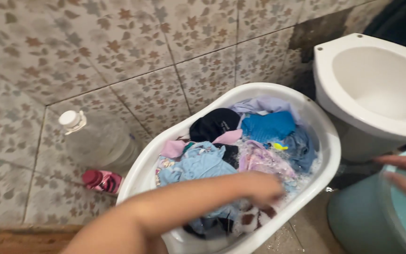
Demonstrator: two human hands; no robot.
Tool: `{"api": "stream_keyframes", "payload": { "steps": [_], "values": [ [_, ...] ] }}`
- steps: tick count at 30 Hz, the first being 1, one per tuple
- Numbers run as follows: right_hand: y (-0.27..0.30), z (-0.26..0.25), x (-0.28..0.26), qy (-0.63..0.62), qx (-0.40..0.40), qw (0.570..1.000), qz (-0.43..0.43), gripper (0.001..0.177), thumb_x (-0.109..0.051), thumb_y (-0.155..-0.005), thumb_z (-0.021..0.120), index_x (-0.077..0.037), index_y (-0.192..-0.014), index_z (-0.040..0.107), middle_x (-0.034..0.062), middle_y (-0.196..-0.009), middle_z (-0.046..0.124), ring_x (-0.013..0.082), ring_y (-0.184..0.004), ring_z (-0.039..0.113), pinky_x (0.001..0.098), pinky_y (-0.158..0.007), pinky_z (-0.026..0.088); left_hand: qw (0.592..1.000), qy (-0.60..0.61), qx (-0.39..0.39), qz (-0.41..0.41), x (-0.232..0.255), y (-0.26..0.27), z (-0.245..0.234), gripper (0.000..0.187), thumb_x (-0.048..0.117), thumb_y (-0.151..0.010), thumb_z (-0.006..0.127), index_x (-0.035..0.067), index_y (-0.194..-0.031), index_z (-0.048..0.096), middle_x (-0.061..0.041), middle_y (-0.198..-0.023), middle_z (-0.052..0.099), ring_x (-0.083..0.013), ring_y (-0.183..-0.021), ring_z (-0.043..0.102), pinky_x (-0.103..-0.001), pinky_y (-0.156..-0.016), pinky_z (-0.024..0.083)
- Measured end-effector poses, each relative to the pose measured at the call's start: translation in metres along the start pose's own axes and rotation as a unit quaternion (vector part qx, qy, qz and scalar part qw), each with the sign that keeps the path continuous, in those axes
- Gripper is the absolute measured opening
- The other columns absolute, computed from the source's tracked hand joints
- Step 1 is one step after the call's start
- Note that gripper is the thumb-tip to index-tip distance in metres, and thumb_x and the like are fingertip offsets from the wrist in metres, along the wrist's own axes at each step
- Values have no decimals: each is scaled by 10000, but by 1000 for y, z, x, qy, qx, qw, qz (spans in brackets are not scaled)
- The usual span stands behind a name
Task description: The person washes clothes by hand in a plastic tub, scrubbing, wringing out, and moving the garments between tubs.
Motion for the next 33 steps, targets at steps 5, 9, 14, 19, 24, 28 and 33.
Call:
{"api": "stream_keyframes", "payload": {
  "steps": [5, 9, 14, 19, 24, 28, 33],
  "values": [
    [15, 157, -182, -77, -294, 886, -351, 493, -284, -818, 787, -190, -1298, 731, 28, -1258, 758, 177, -1168, 716, 324, -1032, 537, 952, -166, 3, -257, -93, 189, -6, 296, 68, -686, 763, 132, -976, 768, -121, -1050, 739, -340, -995, 720, -460, -730, 589],
    [44, 252, -251, -5, -190, 924, -333, 784, -319, -618, 954, -193, -1327, 643, 147, -1325, 566, 356, -1170, 526, 435, -979, 469, 973, -110, 61, -193, -73, 206, -40, 382, 112, -686, 763, 227, -1047, 711, -85, -1038, 724, -331, -1004, 696, -470, -762, 559],
    [-14, 228, -237, -314, -270, 896, -160, 116, -97, -723, 674, -59, -820, 727, 63, -837, 690, 209, -746, 656, 364, -685, 546, 953, 102, 192, -209, -45, 220, -110, 254, 167, -924, 678, 172, -1173, 630, -130, -1004, 742, -320, -956, 708, -430, -804, 538],
    [-26, 76, -240, -515, -176, 788, -286, 277, 65, -785, 678, -85, -686, 467, 39, -798, 643, 122, -712, 600, 291, -639, 518, 877, 323, 354, 21, 6, 249, -199, 346, 279, -949, 731, 82, -1211, 619, -88, -1060, 716, -177, -987, 698, -328, -898, 542],
    [10, -23, -233, -520, 3, 791, -321, 222, 63, -825, 752, -56, -857, 567, 56, -897, 664, 113, -829, 634, 253, -730, 519, 937, 156, 186, -250, -4, 266, -211, 465, 438, -694, 861, 95, -991, 758, -36, -837, 748, -124, -770, 698, -288, -736, 552],
    [12, -29, -227, -491, 14, 832, -256, 263, 76, -714, 782, -35, -898, 631, 47, -904, 711, 133, -831, 710, 276, -729, 582, 934, 190, 180, -245, -18, 280, -204, 417, 410, -709, 845, 100, -977, 763, -15, -829, 737, -112, -778, 678, -289, -722, 535],
    [-5, -16, -186, -409, -48, 907, -86, 230, 3, -824, 804, 8, -1040, 724, 145, -870, 777, 232, -755, 731, 342, -669, 565, 893, 354, 272, -52, -16, 280, -220, 357, 179, -762, 843, 61, -1055, 676, 6, -959, 728, -69, -895, 651, -257, -813, 534]
  ]
}}
Point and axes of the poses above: each hand's wrist, its own y-axis away from the middle knuckle, its own z-axis out of the palm, x = y × z, the point moved 7 cm from there along -y, towards the middle knuckle
